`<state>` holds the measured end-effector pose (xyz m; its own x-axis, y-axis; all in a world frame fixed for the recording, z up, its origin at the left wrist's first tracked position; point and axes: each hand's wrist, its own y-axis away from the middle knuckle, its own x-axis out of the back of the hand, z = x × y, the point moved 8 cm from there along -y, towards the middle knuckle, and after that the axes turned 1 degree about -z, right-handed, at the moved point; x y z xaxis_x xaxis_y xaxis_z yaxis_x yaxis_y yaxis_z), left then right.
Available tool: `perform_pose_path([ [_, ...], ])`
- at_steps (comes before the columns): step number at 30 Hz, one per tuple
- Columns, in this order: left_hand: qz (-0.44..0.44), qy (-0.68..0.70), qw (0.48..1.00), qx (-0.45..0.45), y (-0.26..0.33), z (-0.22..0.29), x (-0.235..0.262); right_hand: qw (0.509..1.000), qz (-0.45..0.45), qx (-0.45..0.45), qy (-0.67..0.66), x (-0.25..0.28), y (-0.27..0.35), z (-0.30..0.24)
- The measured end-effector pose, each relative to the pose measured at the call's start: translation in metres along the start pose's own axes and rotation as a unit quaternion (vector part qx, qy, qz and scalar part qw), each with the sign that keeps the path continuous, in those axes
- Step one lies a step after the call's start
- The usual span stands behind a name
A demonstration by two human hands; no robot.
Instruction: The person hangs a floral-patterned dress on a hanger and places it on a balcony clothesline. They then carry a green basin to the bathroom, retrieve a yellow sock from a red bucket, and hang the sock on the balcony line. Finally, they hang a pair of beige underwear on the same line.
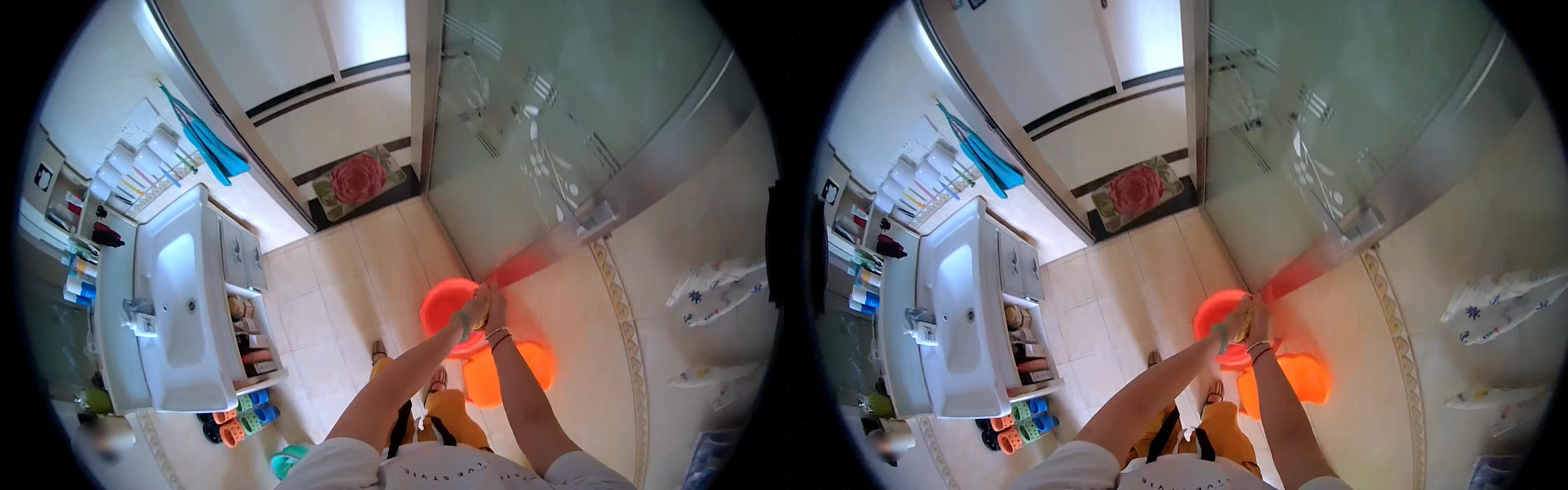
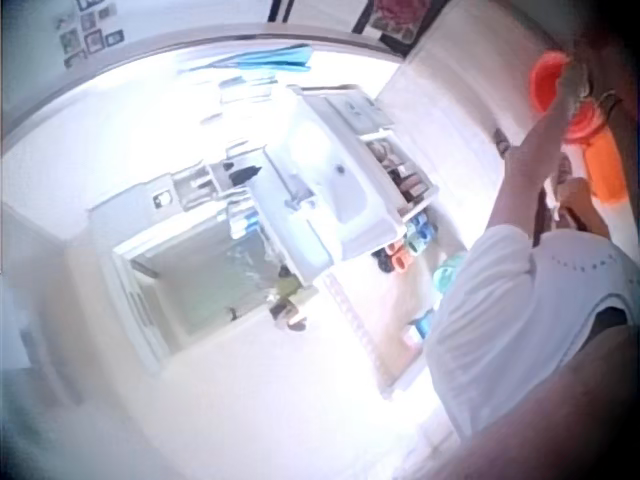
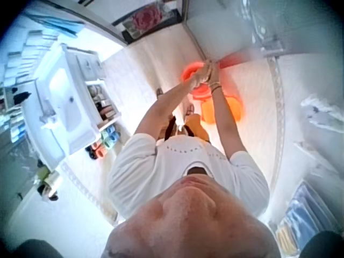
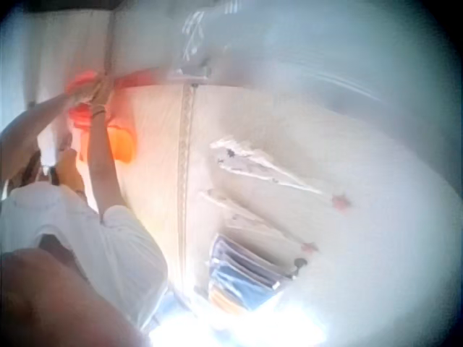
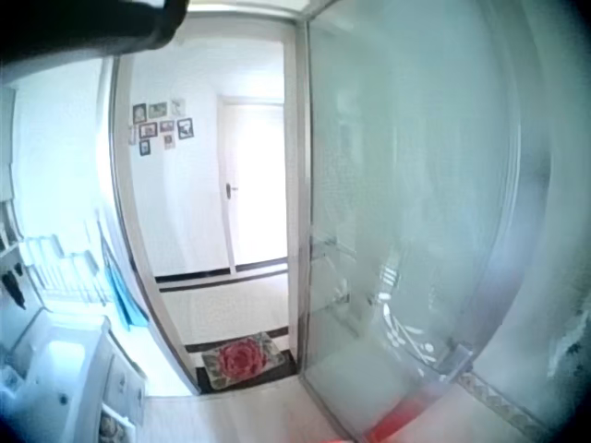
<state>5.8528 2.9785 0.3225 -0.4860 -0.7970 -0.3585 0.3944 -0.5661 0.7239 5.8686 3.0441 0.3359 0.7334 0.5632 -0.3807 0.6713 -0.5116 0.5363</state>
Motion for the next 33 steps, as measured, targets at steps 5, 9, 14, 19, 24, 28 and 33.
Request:
perform_pose_path([
  [5, -0.035, 0.145, 0.984, -0.095, 0.044, 0.119, 0.063, 0.982, -0.174, 0.058, -0.036, -0.134, -0.031, -0.032],
  [9, -0.055, 0.175, 0.965, -0.187, 0.103, 0.246, 0.158, 0.980, -0.177, 0.081, -0.048, -0.292, -0.010, -0.070],
  [14, -0.045, 0.163, 0.960, -0.223, 0.138, 0.332, 0.227, 0.956, -0.246, 0.094, -0.127, -0.399, -0.026, -0.065],
  [19, -0.115, 0.269, 0.906, -0.307, 0.144, 0.401, 0.251, 0.941, -0.253, 0.057, -0.217, -0.468, -0.047, -0.078],
  [24, -0.136, 0.320, 0.871, -0.347, 0.110, 0.456, 0.278, 0.927, -0.276, 0.062, -0.246, -0.511, -0.086, -0.097],
  [28, -0.063, 0.352, 0.858, -0.370, 0.071, 0.502, 0.312, 0.926, -0.277, 0.063, -0.248, -0.561, -0.126, -0.115],
  [33, -0.036, 0.355, 0.834, -0.421, 0.047, 0.595, 0.346, 0.896, -0.336, 0.018, -0.291, -0.647, -0.187, -0.136],
])
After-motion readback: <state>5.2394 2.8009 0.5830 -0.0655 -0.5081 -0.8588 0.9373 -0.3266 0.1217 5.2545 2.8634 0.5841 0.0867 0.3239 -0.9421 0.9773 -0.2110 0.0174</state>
